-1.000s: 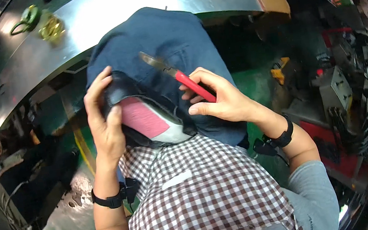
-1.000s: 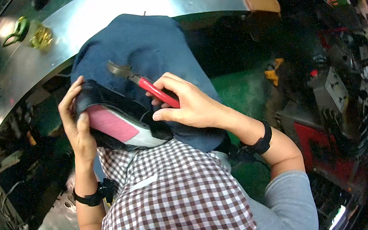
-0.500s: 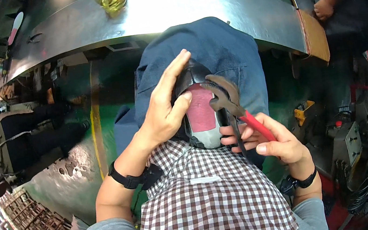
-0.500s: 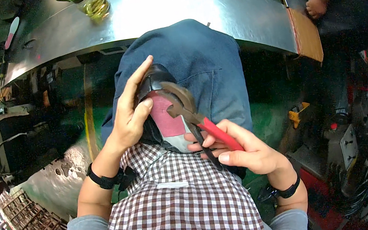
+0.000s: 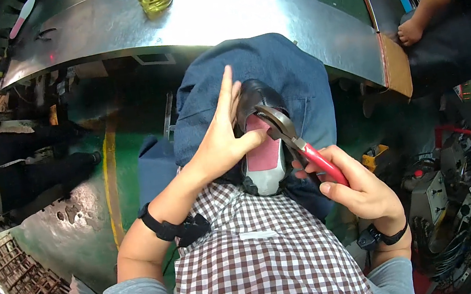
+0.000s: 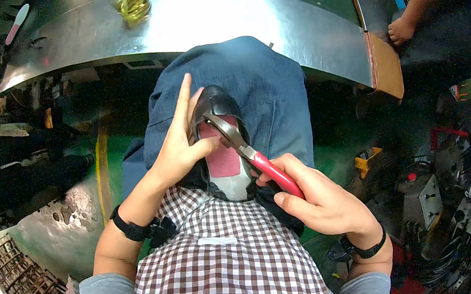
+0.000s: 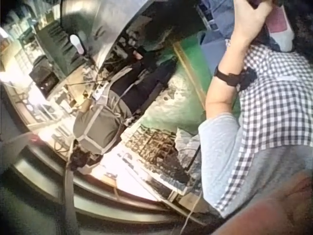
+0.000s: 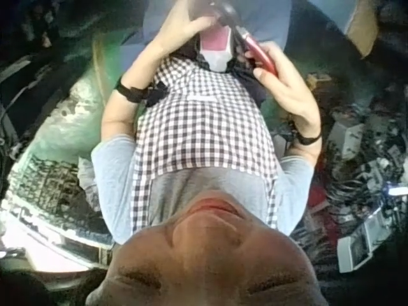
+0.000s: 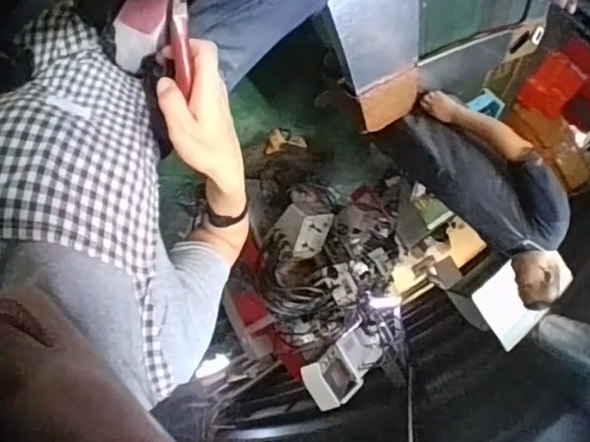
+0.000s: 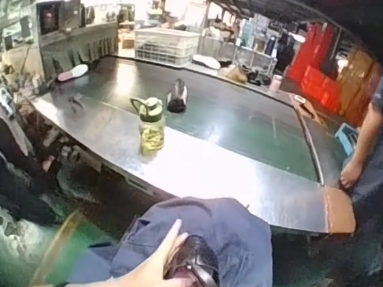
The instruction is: Using pliers to pull and adjust the shoe upper onto a last during shoe manufacturing.
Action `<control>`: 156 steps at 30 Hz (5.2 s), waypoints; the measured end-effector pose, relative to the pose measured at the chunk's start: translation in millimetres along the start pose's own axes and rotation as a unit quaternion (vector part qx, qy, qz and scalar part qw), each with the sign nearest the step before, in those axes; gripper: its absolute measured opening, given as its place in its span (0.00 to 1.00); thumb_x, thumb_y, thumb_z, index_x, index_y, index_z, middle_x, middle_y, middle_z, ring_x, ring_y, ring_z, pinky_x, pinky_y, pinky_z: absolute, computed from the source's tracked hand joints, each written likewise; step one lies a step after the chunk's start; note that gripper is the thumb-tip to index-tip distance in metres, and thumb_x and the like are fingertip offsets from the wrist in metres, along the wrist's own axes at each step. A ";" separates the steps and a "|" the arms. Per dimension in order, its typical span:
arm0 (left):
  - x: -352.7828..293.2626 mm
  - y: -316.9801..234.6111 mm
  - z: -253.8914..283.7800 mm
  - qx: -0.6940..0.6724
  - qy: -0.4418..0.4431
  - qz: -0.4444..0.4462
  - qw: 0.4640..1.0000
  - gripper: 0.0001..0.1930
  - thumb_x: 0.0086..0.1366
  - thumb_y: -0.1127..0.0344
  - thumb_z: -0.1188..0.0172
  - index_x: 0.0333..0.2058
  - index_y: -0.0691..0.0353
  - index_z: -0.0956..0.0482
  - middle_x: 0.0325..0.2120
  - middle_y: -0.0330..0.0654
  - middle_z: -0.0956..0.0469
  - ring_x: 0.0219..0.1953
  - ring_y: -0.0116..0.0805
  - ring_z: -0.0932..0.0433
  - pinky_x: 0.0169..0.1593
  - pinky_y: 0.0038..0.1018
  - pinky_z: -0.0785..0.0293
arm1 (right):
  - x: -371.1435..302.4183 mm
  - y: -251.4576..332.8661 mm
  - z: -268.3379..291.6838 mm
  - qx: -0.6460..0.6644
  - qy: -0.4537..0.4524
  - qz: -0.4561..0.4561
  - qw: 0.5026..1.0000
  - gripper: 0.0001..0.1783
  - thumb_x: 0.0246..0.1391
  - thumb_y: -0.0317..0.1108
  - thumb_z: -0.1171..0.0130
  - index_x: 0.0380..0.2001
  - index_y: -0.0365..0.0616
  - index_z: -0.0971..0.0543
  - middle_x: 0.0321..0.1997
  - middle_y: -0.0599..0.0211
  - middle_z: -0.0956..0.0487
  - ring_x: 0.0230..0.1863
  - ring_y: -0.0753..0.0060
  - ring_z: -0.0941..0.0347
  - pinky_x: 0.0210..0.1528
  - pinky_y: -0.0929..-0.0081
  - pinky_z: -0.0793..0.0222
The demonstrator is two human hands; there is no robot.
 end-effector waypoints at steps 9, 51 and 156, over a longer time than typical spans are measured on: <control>-1.2 -12.4 -16.0 0.238 -0.041 0.025 0.970 0.57 0.46 0.65 0.29 0.70 0.67 0.56 0.57 0.58 0.36 0.60 0.51 0.33 0.66 0.37 0.39 | -11.1 7.9 3.8 -0.068 -0.081 -0.027 0.994 0.23 0.57 0.23 0.52 0.57 0.35 0.33 0.49 0.58 0.26 0.51 0.69 0.29 0.57 0.72 0.36; -0.1 19.9 -4.2 -0.090 0.016 0.022 0.996 0.62 0.54 0.45 0.27 0.72 0.66 0.63 0.62 0.58 0.44 0.64 0.48 0.39 0.67 0.39 0.45 | 17.1 -57.5 46.5 0.055 -0.048 0.048 0.996 0.17 0.63 0.41 0.41 0.43 0.37 0.26 0.45 0.61 0.23 0.49 0.64 0.24 0.55 0.67 0.30; -100.9 -1.6 -0.6 0.365 -0.056 -0.016 0.929 0.36 0.52 0.71 0.29 0.61 0.57 0.32 0.35 0.44 0.25 0.24 0.30 0.24 0.29 0.25 0.28 | 31.6 -78.6 -0.2 -0.070 -0.249 0.027 0.966 0.18 0.47 0.30 0.35 0.38 0.36 0.32 0.33 0.56 0.30 0.34 0.60 0.29 0.40 0.64 0.33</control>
Point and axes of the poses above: each hand's wrist, its own x-axis towards the middle knuckle, its own z-axis out of the back of the hand, y = z × x, the point moved 9 cm from there along x, towards the middle knuckle
